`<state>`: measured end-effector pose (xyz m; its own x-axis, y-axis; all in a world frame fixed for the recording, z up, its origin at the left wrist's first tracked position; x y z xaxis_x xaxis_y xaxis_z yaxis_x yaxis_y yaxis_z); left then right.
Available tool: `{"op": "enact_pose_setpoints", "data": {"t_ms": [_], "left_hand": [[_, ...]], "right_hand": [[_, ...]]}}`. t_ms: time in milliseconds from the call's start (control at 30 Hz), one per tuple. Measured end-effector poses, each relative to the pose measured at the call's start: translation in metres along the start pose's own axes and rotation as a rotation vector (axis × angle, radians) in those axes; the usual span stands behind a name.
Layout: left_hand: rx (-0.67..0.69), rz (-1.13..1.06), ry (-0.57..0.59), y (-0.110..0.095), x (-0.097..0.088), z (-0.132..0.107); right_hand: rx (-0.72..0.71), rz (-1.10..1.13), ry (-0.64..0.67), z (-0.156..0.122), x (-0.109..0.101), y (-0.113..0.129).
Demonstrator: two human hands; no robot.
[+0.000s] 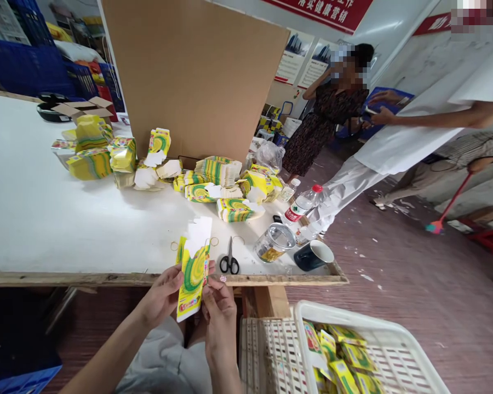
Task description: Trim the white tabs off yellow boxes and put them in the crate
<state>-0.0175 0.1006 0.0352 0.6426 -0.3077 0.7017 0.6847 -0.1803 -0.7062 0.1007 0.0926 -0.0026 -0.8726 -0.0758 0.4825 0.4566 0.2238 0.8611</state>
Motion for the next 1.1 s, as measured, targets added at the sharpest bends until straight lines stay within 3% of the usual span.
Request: {"op": "enact_pose_setpoints", "data": {"t_ms": [100, 267, 467, 700, 1100], "left_hand": [[-0.012, 0.033, 0.015, -0.003, 0.006, 0.001], [0.026, 0.124, -0.095, 0.002, -0.002, 0.002], [0.073, 0.207, -0.179, 0.003, -0.008, 0.0], [0.095, 0.292, -0.27, -0.006, -0.015, -0.003], [0.058, 0.472, -0.209, 0.0, -0.008, -0.002]], "right_hand": [[-0.06, -0.12, 0.018, -0.003, -0.002, 0.01], [-0.1, -0.372, 0.057, -0.005, 0.001, 0.022], [-0.124, -0.455, 0.02, -0.006, -0.002, 0.023], [-0.146, -0.674, 0.072, -0.007, 0.002, 0.029], [-0.236, -0.668, 0.025, -0.003, -0.006, 0.047]]}}
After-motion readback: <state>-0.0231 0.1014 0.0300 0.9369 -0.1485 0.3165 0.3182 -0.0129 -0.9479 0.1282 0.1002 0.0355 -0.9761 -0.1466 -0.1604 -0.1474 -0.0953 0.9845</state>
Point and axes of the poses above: each hand's wrist, its own z-axis towards the middle knuckle, its own x-axis out of the palm, y = z × x, the point moved 8 cm from there along z, towards the middle knuckle, and after that the axes turned 12 degrees about y, right-handed, at the moved point
